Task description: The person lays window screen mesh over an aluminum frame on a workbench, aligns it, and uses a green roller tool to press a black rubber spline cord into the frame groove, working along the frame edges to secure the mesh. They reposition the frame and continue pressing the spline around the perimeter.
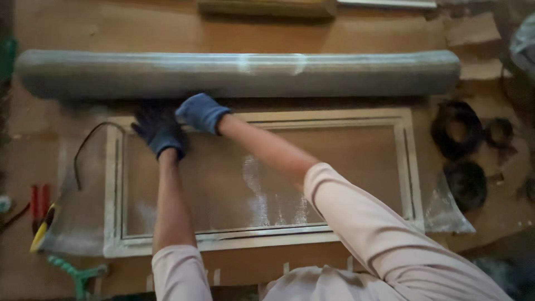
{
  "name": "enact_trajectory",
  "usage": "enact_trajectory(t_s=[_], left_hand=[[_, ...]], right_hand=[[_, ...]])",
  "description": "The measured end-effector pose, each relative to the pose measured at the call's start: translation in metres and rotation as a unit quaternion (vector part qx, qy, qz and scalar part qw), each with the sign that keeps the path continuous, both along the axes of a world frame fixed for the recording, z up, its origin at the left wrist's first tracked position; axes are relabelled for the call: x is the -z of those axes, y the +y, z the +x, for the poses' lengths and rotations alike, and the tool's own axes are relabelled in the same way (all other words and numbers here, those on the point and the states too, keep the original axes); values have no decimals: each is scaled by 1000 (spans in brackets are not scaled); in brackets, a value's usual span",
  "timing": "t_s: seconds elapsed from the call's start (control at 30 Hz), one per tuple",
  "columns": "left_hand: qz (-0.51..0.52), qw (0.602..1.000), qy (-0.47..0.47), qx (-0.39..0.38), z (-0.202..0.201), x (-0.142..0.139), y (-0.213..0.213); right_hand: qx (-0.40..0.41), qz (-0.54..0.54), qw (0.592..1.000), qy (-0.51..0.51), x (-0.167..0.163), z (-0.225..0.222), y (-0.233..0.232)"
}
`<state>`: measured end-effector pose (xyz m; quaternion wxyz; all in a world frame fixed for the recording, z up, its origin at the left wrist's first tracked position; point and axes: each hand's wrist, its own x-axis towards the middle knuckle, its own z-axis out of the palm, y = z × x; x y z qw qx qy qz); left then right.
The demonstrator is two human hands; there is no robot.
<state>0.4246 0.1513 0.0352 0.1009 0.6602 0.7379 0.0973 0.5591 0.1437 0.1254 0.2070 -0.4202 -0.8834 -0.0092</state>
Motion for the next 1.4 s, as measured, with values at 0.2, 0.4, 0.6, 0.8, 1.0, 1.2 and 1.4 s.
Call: enact_trajectory(t_s=[0.2, 0.4, 0.6, 0.8, 1.0, 1.2, 1.4], left_hand=[[-56, 998, 30, -26, 18, 6, 4], [21, 999, 42, 17, 14, 15, 1], [-1, 998, 57, -1, 3, 23, 10], [57, 993, 106, -3, -14, 30, 14], [44, 991, 123, -14, -19, 26, 14], [75, 996, 41, -31, -15, 8, 6], [11, 998, 56, -32, -16, -6, 2]], right_hand=[[-3, -19, 1000, -3, -18, 20, -2], [-40, -41, 998, 15, -2, 21, 7], [-69, -79, 994, -27, 20, 23, 18], [-61, -92, 988, -106, 50, 14, 28], [-112, -90, 986, -82, 69, 34, 31], [-73, -132, 985, -89, 76, 71, 17], [-82, -133, 979, -129, 82, 104, 2]])
